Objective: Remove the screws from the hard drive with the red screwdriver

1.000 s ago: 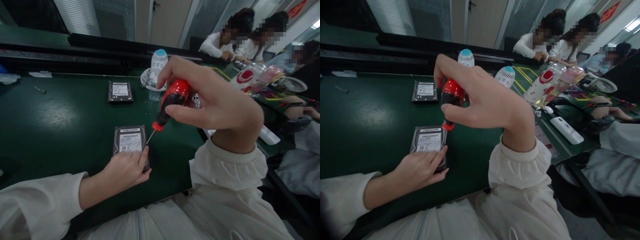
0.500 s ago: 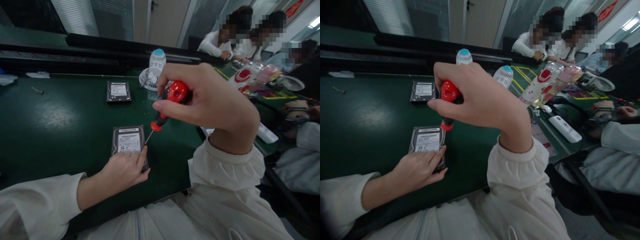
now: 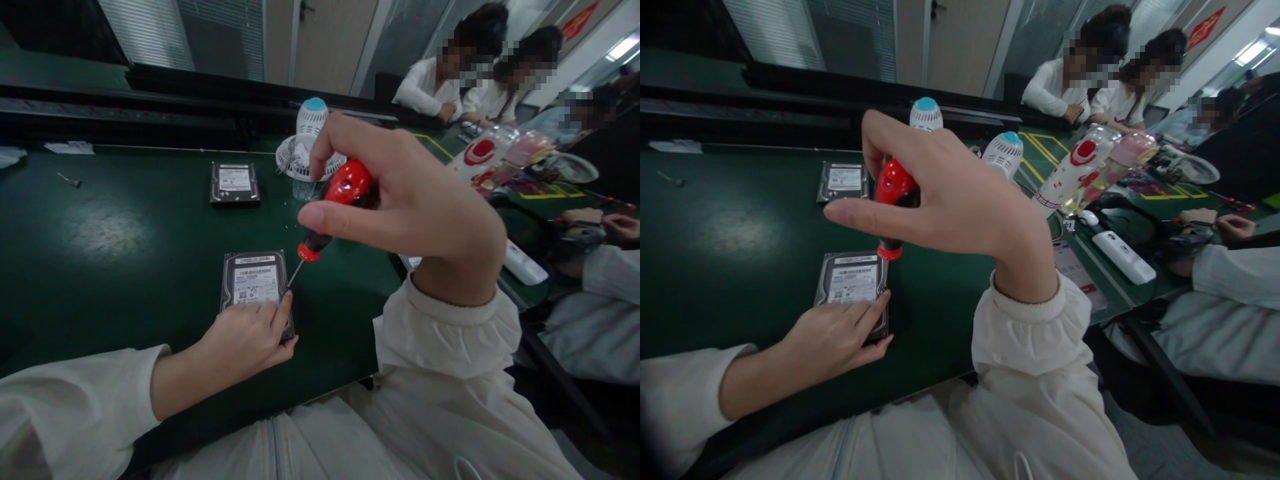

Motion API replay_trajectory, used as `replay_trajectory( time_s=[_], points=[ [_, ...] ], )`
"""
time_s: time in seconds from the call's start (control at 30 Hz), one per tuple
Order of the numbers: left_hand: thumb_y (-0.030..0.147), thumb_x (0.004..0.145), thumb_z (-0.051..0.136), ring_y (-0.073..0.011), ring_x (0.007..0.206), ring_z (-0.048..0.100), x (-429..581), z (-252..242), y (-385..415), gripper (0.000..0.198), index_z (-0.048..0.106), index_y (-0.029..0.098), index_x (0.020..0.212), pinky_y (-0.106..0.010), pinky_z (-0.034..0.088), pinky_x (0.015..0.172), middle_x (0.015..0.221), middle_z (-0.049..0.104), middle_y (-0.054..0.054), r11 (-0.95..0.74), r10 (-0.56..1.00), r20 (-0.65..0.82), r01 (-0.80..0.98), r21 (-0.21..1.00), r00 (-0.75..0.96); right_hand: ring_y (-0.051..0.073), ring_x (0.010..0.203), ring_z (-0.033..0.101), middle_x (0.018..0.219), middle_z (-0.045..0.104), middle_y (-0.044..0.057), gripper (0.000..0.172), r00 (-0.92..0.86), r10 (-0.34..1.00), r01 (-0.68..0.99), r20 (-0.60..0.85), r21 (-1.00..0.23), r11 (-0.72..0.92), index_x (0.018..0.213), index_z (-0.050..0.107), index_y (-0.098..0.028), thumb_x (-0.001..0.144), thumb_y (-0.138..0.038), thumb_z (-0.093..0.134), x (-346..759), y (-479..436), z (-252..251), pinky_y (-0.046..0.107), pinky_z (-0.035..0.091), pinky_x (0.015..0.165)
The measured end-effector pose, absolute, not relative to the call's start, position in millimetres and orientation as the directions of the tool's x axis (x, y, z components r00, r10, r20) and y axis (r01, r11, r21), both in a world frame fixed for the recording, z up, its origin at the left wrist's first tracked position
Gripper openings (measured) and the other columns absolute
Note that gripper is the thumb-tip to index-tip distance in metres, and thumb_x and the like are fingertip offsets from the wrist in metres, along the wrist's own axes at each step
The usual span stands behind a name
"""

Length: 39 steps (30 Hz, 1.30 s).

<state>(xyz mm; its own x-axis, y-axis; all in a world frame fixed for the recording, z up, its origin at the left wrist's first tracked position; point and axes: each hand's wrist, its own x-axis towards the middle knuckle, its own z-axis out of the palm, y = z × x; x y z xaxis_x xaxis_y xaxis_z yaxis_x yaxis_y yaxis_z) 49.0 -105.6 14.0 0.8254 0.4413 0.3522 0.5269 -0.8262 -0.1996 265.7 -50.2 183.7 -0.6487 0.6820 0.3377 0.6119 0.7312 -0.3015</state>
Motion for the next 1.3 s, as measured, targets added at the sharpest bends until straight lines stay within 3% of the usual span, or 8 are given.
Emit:
replay_trajectory(
  time_s=[0.2,0.4,0.6,0.73,0.9,1.03,1.17,1.3],
  points=[
    [0.042,0.094,0.056,-0.0246,0.060,0.071,48.4,11.6,-106.6,0.054,0.069,-0.003,0.121,-0.034,0.054,0.047,0.077,0.074,-0.014,-0.818,0.468,0.337,0.545,-0.187,0.817,0.008,0.072,0.038,0.089,0.051,0.000,0.023,-0.641,0.655,0.590,0.401,-0.289,0.754,0.093,0.050,-0.016,0.074,-0.022,0.062,263.3,-48.1,180.8,0.028,0.033,0.069],
    [0.041,0.093,0.056,-0.0241,0.060,0.071,49.0,11.4,-105.3,0.052,0.070,-0.002,0.121,-0.034,0.054,0.048,0.077,0.074,-0.013,-0.821,0.464,0.349,0.543,-0.176,0.814,0.007,0.064,0.034,0.072,0.043,-0.003,0.022,-0.589,0.682,0.607,0.434,-0.319,0.728,0.082,0.050,-0.017,0.090,-0.036,0.056,258.6,-46.3,176.2,0.028,0.026,0.063],
    [0.042,0.095,0.053,-0.0251,0.058,0.070,49.0,11.0,-105.9,0.053,0.069,0.000,0.123,-0.034,0.052,0.046,0.075,0.073,-0.013,-0.812,0.482,0.324,0.554,-0.185,0.814,0.011,0.073,0.046,0.084,0.059,0.002,0.011,-0.688,0.627,0.512,0.366,-0.368,0.776,0.088,0.055,-0.017,0.083,-0.026,0.053,262.7,-46.6,179.5,0.028,0.036,0.071],
    [0.041,0.095,0.054,-0.0241,0.058,0.070,49.0,11.7,-106.4,0.051,0.070,0.000,0.122,-0.033,0.052,0.047,0.076,0.073,-0.013,-0.814,0.474,0.330,0.549,-0.189,0.816,0.010,0.068,0.041,0.073,0.054,-0.001,0.021,-0.621,0.656,0.568,0.429,-0.330,0.754,0.079,0.055,-0.017,0.084,-0.037,0.060,263.5,-43.7,177.5,0.029,0.031,0.067],
    [0.039,0.093,0.058,-0.0238,0.057,0.069,49.5,13.0,-105.8,0.050,0.070,-0.001,0.120,-0.033,0.051,0.045,0.072,0.072,-0.011,-0.818,0.453,0.358,0.540,-0.197,0.817,0.008,0.069,0.040,0.082,0.059,0.001,0.020,-0.692,0.612,0.532,0.383,-0.301,0.791,0.093,0.061,-0.014,0.081,-0.029,0.057,264.8,-43.0,177.1,0.028,0.031,0.068],
    [0.038,0.091,0.059,-0.0236,0.055,0.068,48.5,13.1,-106.2,0.050,0.071,-0.002,0.119,-0.034,0.052,0.046,0.072,0.071,-0.011,-0.820,0.450,0.362,0.538,-0.197,0.817,0.009,0.068,0.041,0.075,0.059,0.000,0.020,-0.625,0.670,0.591,0.400,-0.317,0.741,0.084,0.063,-0.015,0.082,-0.035,0.059,266.2,-42.5,178.0,0.029,0.030,0.067],
    [0.038,0.094,0.055,-0.0238,0.056,0.068,47.9,12.2,-106.4,0.050,0.070,-0.003,0.119,-0.034,0.052,0.045,0.072,0.071,-0.011,-0.823,0.439,0.367,0.531,-0.202,0.820,0.009,0.070,0.042,0.085,0.061,0.001,0.023,-0.680,0.635,0.560,0.367,-0.299,0.773,0.099,0.061,-0.015,0.080,-0.028,0.058,266.3,-43.0,178.7,0.028,0.032,0.068],
    [0.038,0.094,0.055,-0.0227,0.055,0.068,49.2,12.2,-105.7,0.050,0.070,-0.002,0.118,-0.033,0.051,0.046,0.071,0.070,-0.011,-0.823,0.433,0.373,0.529,-0.206,0.820,0.008,0.068,0.042,0.079,0.060,0.000,0.018,-0.619,0.666,0.619,0.416,-0.263,0.740,0.091,0.062,-0.014,0.085,-0.030,0.057,265.2,-45.2,178.2,0.028,0.030,0.068]
  ],
)
